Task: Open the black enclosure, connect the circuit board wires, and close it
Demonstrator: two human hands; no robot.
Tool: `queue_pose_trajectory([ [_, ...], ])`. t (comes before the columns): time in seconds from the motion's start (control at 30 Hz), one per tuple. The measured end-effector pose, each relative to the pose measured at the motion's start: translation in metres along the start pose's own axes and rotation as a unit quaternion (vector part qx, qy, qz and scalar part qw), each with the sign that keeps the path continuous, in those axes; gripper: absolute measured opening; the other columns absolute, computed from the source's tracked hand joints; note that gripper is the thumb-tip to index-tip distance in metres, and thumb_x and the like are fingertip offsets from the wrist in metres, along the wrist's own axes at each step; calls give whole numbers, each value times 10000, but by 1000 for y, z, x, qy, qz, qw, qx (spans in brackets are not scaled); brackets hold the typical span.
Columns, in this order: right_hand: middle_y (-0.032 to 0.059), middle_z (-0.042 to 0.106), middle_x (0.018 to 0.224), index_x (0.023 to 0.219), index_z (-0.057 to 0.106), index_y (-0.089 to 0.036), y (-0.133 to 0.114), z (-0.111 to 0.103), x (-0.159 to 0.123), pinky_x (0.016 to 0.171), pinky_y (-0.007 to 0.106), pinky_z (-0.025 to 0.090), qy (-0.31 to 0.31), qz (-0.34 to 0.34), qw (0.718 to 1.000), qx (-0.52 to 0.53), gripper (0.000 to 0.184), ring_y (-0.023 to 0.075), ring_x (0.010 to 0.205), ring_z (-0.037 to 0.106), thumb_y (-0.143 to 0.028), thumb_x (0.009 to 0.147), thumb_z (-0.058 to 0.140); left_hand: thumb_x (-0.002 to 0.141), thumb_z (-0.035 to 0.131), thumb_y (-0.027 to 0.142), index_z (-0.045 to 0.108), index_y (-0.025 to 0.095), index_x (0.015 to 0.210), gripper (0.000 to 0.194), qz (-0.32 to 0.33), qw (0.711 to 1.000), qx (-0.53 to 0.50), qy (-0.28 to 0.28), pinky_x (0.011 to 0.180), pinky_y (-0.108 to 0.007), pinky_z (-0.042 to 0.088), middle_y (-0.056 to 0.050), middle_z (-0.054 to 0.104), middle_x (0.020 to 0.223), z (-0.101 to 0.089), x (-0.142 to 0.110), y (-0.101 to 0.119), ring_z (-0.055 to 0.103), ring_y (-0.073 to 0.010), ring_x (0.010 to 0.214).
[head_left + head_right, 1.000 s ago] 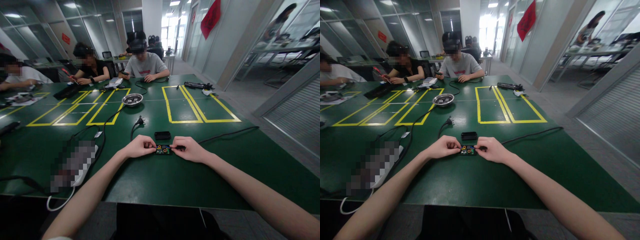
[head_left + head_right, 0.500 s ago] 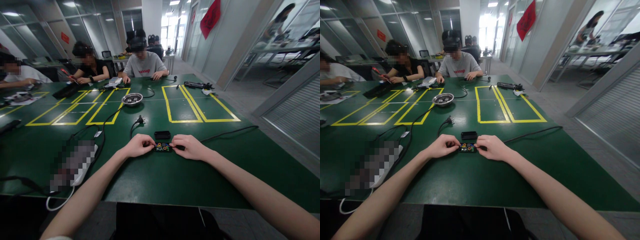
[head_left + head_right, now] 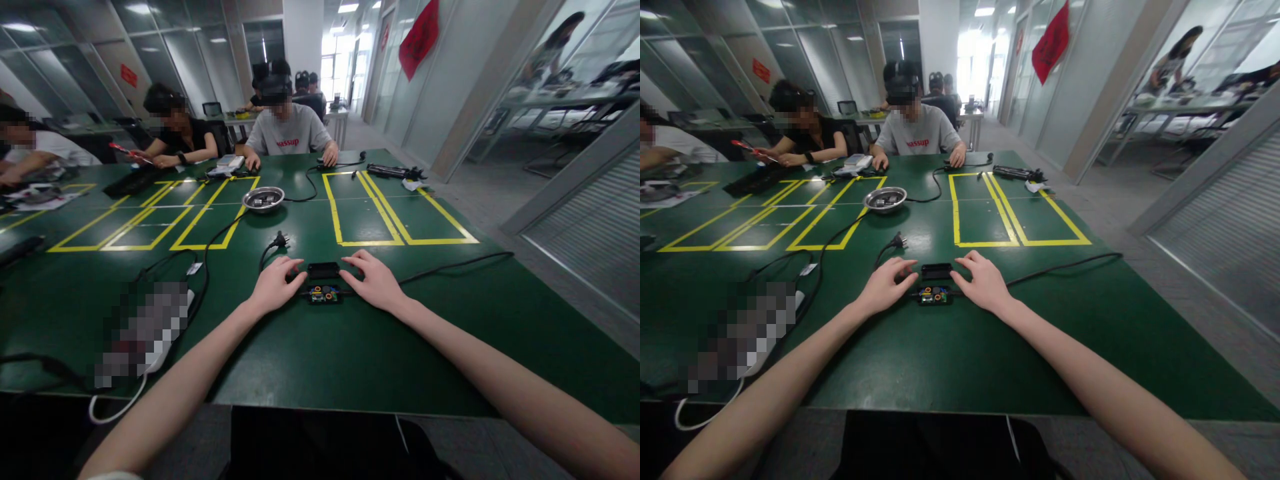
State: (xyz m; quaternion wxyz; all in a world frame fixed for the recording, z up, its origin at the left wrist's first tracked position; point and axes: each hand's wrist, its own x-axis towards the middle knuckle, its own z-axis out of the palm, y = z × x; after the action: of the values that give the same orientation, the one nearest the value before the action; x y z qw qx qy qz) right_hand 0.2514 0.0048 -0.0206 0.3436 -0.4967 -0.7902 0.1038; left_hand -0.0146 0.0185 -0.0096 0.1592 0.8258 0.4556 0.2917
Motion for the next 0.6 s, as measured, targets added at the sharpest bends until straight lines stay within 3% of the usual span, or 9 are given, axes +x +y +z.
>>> queue_pose_trajectory([
  [0.1,71,687,881,969,772,-174,5,7,1,688,350,541,-43,24,998,36,199,205,754,643,-328,901,667,906,668,327,785,172,1003,217,-15,1000,-11,-14,806,-322,523,-65,709,904,6,2,-3,642,-207,879],
  [0.23,56,740,834,989,765,-180,8,12,0,671,335,556,-33,80,982,171,222,191,721,677,-351,857,714,883,670,333,795,149,893,223,-80,986,-144,-39,699,-280,525,-54,754,812,6,3,-6,662,-175,733],
  [0.33,73,778,870,897,749,-173,6,12,-2,705,348,578,-37,117,959,254,227,204,759,714,-374,794,773,853,686,356,791,138,880,243,-121,966,-223,-49,666,-266,534,-55,774,799,3,4,-7,683,-174,708],
  [0.6,57,770,820,776,720,-176,0,6,-3,655,336,536,-44,113,963,242,244,186,682,661,-415,798,763,792,735,375,752,141,831,238,-115,959,-256,-36,670,-263,523,-38,750,774,-1,5,-3,662,-154,682],
])
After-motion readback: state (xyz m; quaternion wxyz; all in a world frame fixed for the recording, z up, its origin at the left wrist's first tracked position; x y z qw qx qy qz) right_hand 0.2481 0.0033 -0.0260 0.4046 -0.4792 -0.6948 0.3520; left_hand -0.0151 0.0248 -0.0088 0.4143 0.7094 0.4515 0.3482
